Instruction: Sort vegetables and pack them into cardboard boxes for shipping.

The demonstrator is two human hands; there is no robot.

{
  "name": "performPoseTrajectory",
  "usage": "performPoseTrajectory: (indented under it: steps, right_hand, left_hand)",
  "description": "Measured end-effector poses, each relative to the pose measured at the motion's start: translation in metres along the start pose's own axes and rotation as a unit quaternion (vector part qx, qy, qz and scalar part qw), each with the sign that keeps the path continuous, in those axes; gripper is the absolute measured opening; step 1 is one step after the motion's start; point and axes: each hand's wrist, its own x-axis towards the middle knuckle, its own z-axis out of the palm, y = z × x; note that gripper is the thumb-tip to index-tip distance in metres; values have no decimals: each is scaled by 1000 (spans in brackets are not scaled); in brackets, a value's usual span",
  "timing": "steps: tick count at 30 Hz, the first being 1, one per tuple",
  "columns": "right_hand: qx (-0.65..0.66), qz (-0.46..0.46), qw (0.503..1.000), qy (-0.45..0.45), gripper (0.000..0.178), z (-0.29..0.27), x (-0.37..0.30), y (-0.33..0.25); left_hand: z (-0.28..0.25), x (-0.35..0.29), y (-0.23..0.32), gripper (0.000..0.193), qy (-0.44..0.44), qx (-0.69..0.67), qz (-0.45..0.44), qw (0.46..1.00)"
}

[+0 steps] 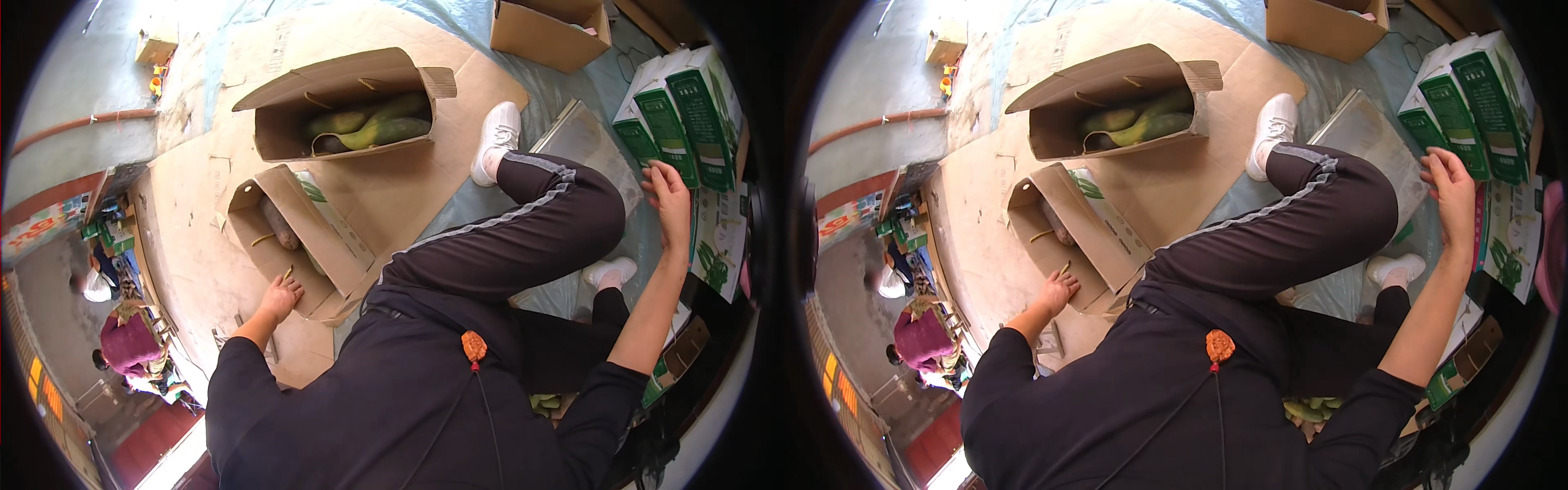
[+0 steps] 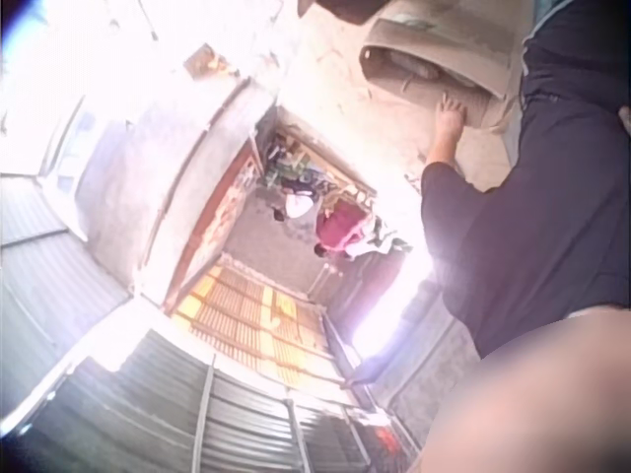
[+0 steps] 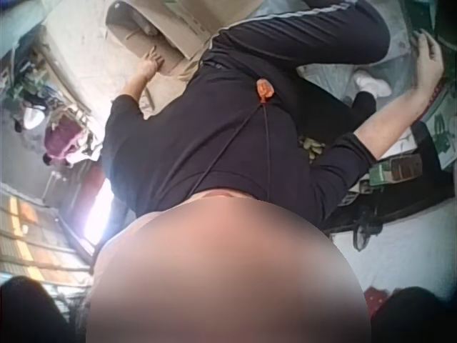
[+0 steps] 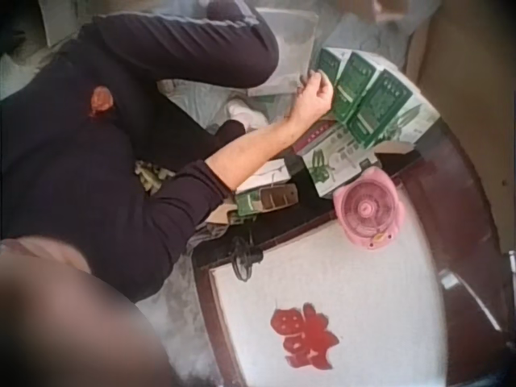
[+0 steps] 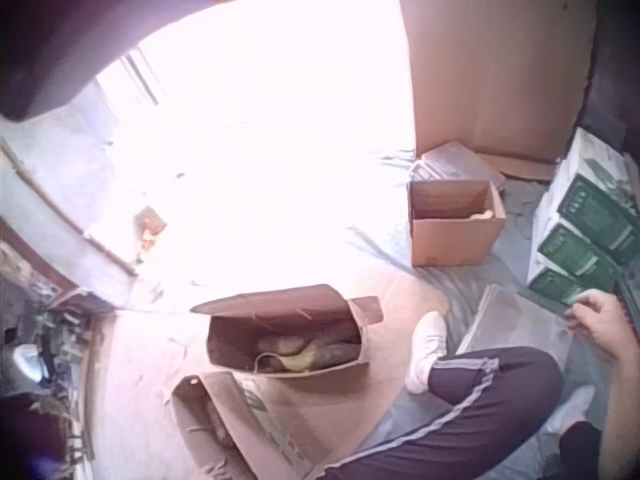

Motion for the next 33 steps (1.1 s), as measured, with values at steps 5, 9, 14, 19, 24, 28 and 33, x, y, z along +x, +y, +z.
performPoseTrajectory:
  steps: [5,9,14,19,24,28,33]
  right_hand:
    - [-5,43,999,31,34,-20,-9,38]
    - [10,74,996,45,36,-25,-19,60]
    - [32,100,993,57,37,-26,-34,80]
    - [62,112,990,59,35,-23,-46,84]
    - [64,122,988,74,35,-33,-55,95]
    - [60,131,986,81,37,-35,-59,96]
    - [65,128,986,83,39,-32,-62,99]
  left_hand:
    - [-19,7,4,35,-32,40,5,999]
    - [-23,53,-52,33,226,-577,-208,757]
    - [-126,96,-94,59,246,-668,-396,580]
    - [-121,138,-115,51,264,-592,-474,596]
    - [-97,131,-127,31,241,-530,-538,609]
    - [-63,102,-133,36,333,-470,-565,591]
    - [-14,95,-154,25,376,-585,-573,433]
